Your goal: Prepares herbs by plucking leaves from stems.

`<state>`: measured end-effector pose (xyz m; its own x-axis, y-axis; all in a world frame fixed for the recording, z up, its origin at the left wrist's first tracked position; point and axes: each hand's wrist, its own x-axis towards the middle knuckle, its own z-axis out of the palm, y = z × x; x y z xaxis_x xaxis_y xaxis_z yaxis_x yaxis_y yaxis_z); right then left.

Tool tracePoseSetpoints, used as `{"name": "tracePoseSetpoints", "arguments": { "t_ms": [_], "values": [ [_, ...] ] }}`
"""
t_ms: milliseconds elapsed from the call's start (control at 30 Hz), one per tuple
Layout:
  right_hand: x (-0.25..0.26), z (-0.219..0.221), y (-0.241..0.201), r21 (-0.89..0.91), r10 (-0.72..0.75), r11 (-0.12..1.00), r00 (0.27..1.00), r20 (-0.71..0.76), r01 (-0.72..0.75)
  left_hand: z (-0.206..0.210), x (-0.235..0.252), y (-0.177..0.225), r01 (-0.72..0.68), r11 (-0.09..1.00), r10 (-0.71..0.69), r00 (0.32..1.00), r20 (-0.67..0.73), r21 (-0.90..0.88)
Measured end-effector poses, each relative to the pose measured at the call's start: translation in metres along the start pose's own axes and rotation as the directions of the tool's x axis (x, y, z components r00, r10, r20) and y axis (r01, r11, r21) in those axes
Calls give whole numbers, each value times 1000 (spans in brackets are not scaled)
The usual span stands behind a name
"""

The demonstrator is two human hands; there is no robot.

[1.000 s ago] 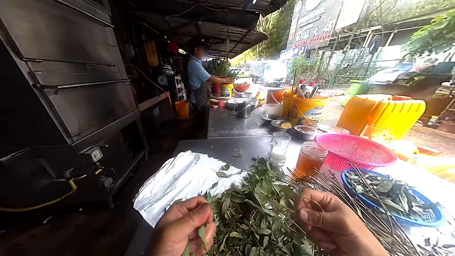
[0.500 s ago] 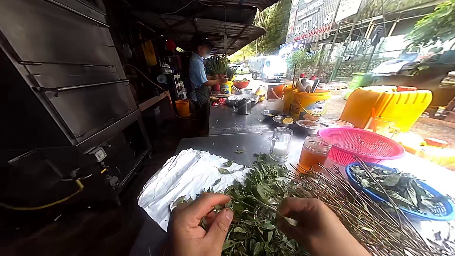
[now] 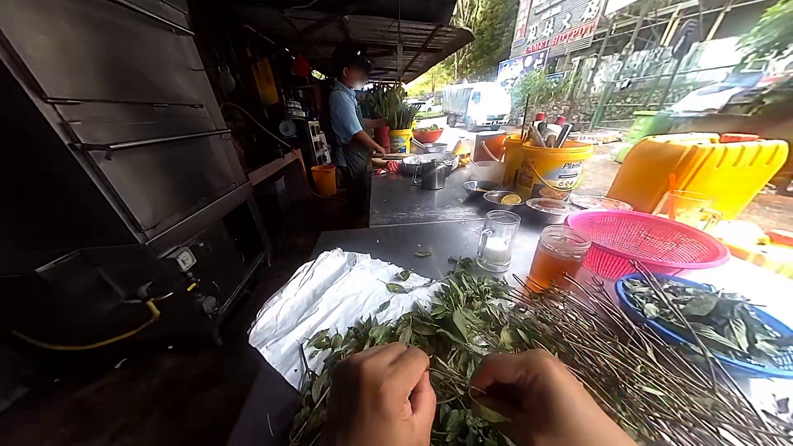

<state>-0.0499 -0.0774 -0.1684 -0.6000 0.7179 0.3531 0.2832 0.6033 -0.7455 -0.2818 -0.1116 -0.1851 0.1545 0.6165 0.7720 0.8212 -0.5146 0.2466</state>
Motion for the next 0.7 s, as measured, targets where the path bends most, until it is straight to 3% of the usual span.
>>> {"name": "tracePoseSetpoints", "arguments": {
  "t_ms": [133,200,233,300,367,433,467,600,700],
  "values": [
    [0,3,-4,-5,22,1000,999,-35,-22,5,2,1,229,971,-212,960,-183,73],
    [-1,1,-3,0,26,1000,996,-89,-27,-8,6,-10,424,890,-452,866,-212,-168],
    [-1,0,-2,13,24,1000,992,-126,-23,-17,9,-17,483,777,-578,801,-156,-404],
    [-1,-1,0,52,35,998,980,-193,-26,-32,15,-27,455,374,-731,681,45,-808],
    [-1,-1,2,84,47,996,975,-216,-29,-40,14,-36,355,61,-688,692,218,-933],
    [0,0,6,96,36,995,975,-218,-16,-43,12,-39,303,-79,-596,749,289,-950],
    [0,1,8,96,27,995,975,-223,-5,-44,12,-38,307,-81,-568,767,297,-948],
    [1,4,15,107,1,994,966,-259,27,-47,10,-36,417,129,-450,833,322,-900],
    [1,4,16,116,29,993,956,-290,5,-43,10,-31,447,22,-410,820,400,-894]
  ]
}}
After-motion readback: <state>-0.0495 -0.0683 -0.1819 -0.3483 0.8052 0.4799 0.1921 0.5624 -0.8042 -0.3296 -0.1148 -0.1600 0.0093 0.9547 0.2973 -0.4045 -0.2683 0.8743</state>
